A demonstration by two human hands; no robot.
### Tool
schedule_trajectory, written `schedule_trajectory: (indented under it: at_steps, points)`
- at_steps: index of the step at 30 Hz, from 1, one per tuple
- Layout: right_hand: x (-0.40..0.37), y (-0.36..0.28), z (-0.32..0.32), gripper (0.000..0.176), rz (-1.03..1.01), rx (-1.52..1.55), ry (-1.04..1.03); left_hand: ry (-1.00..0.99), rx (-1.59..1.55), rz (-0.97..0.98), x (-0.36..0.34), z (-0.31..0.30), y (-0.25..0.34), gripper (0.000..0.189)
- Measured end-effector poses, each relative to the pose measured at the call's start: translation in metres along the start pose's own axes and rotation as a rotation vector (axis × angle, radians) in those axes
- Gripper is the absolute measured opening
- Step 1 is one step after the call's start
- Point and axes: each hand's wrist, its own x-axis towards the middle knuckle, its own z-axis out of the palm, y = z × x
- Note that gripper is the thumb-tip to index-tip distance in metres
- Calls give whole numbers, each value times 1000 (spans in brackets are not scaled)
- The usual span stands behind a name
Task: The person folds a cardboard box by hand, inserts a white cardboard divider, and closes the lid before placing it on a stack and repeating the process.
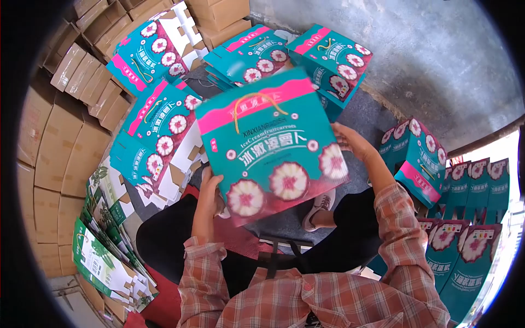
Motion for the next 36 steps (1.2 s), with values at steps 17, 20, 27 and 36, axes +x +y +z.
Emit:
schedule_trajectory:
  at_steps: [17,20,27,36]
  points:
    - [46,76,2,62,-179,-211,-81,170,-34,-168,34,-37,-109,62]
    - [8,20,28,56,105,89,41,290,473,-159,35,-33,-114,62]
    - [24,30,24,42,-126,-1335,250,248,774,89,31,13,-81,31]
    - [24,23,62,27,-80,-1436,-62,243,1044,374,16,35,-41,36]
